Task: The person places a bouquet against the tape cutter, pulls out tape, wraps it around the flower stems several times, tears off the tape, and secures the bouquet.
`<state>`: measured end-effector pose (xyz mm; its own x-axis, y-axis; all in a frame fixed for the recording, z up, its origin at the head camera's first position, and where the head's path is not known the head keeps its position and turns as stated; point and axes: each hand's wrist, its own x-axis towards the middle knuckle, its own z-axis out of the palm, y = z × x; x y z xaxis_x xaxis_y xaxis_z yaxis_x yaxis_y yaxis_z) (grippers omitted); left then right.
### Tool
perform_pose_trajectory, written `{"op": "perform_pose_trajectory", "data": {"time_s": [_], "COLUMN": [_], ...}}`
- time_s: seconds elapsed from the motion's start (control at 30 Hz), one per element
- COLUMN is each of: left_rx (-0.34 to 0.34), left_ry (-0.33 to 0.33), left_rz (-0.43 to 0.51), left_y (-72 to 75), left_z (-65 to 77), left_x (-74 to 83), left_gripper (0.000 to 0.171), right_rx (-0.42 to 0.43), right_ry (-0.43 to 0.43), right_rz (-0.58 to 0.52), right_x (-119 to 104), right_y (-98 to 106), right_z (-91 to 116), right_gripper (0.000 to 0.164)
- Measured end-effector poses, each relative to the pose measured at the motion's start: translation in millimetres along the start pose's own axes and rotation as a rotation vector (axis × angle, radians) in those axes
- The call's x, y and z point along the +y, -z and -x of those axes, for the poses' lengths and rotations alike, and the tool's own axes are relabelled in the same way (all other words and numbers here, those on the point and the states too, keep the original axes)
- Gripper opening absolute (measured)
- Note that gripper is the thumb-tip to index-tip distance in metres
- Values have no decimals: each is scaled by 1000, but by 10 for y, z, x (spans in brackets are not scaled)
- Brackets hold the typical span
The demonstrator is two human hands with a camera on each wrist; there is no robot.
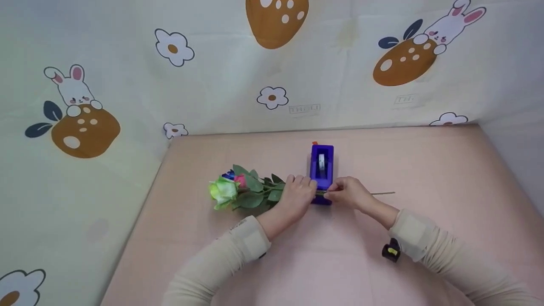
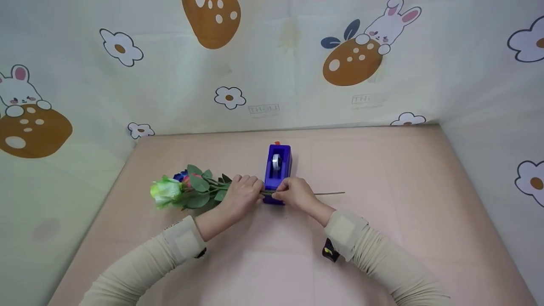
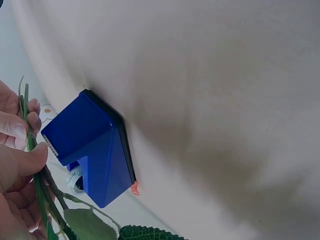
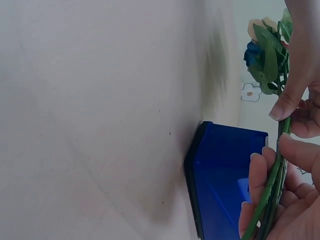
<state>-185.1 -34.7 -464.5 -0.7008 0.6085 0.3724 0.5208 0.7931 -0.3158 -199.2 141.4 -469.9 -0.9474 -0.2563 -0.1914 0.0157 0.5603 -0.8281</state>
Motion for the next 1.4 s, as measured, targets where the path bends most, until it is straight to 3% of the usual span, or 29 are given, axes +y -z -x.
{"op": "perform_pose_trajectory", "data": {"time_s": [0.17, 0.43, 0.63, 0.77, 0.93, 1.07, 1.2, 1.4], "left_rx": [5, -44, -72, -102, -209, -235, -347, -536], "left_ry": [-11, -21, -29, 7, 46, 49, 127, 328], "left_rz": [-10, 1, -4, -6, 9, 38, 99, 190], "left_y": [-26, -82, -89, -79, -7, 9, 29, 88], "left_z": [35, 74, 73, 52, -3, -32, -115, -414], "left_x": [-39, -38, -22, -33, -74, -93, -78, -32], "left_gripper": [13, 13, 15, 17, 34, 31, 37, 48], "right_rx": [-29, -29, 50, 111, 169, 199, 214, 237], "right_ry": [-32, 4, 103, 157, 144, 138, 167, 234], "right_rz": [8, 22, -7, -11, -24, -27, 2, 8], "right_x": [-26, 31, 123, 153, 181, 196, 203, 199], "right_y": [-51, -149, -220, -282, -342, -357, -350, -340], "right_z": [-3, -15, -9, 3, 17, 22, 32, 33], "right_gripper": [14, 15, 14, 13, 10, 10, 10, 11]}}
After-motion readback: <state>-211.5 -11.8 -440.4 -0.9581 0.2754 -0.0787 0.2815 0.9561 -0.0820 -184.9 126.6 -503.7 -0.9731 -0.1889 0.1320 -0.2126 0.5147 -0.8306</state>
